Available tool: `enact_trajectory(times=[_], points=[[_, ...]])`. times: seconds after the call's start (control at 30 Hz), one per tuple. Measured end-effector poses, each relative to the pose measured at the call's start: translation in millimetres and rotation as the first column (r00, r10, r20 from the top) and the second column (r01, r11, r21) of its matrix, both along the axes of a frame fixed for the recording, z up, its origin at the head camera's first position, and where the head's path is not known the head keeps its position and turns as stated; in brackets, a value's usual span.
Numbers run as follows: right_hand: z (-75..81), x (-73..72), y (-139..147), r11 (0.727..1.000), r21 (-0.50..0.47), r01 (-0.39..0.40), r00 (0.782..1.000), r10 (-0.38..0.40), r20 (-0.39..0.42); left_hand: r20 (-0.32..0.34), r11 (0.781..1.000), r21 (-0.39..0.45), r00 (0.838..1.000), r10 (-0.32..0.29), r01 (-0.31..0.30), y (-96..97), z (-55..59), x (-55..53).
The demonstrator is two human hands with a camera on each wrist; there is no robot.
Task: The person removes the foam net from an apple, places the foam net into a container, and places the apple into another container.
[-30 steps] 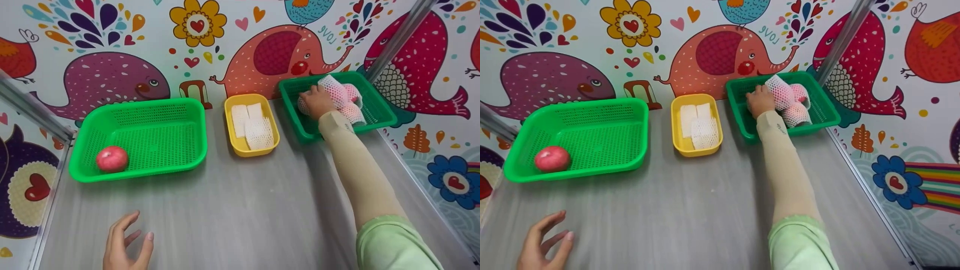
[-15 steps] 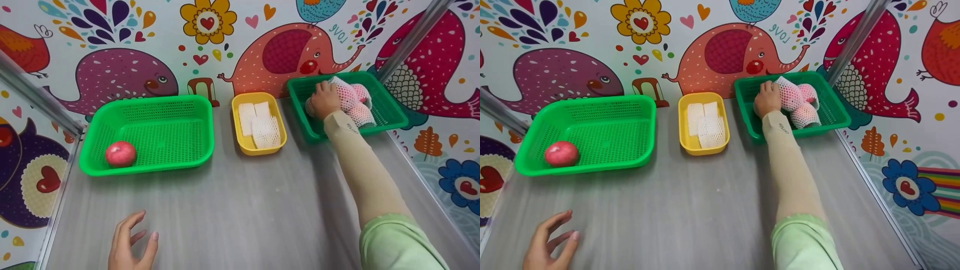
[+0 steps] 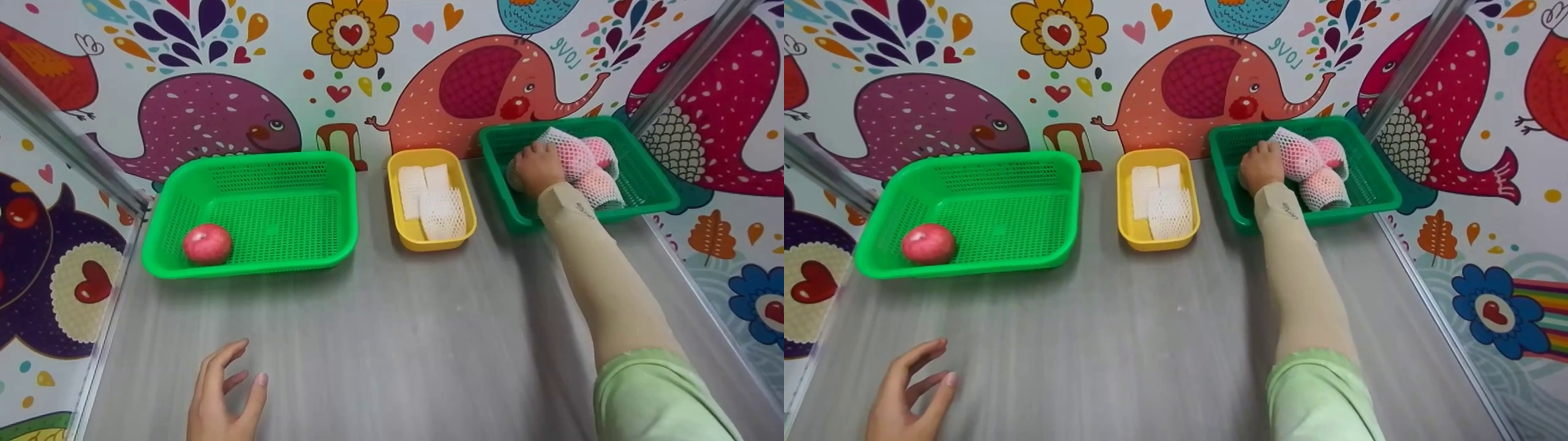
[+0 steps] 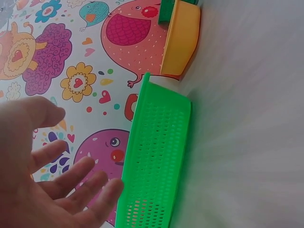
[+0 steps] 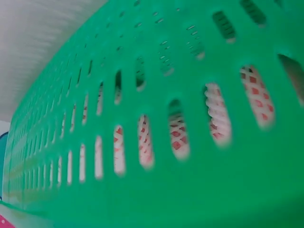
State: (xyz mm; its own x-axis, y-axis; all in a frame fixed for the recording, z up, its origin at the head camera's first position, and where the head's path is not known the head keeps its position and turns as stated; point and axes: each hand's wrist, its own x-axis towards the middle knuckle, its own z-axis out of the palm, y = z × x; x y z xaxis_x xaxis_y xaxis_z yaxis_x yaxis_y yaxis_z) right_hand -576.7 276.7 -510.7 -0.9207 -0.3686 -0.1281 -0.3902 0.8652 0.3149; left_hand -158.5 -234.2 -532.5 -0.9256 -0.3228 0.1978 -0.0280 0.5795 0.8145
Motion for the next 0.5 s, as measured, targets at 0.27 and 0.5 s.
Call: enact_trajectory(times=[0.27,0.5], points=[[21.5,16.3,-4.7,0.991,-0.133,0.031,0.998,-0.024,0.060,0.019,1.000,0.004,1.000,-0.011,0.011,0.5,3.0,-1.7],[25.2,10.5,4.2,0.962,-0.243,0.122,0.986,-0.090,0.137,-0.005,1.000,0.003,1.000,-0.029,0.029,2.0,0.3,0.3]])
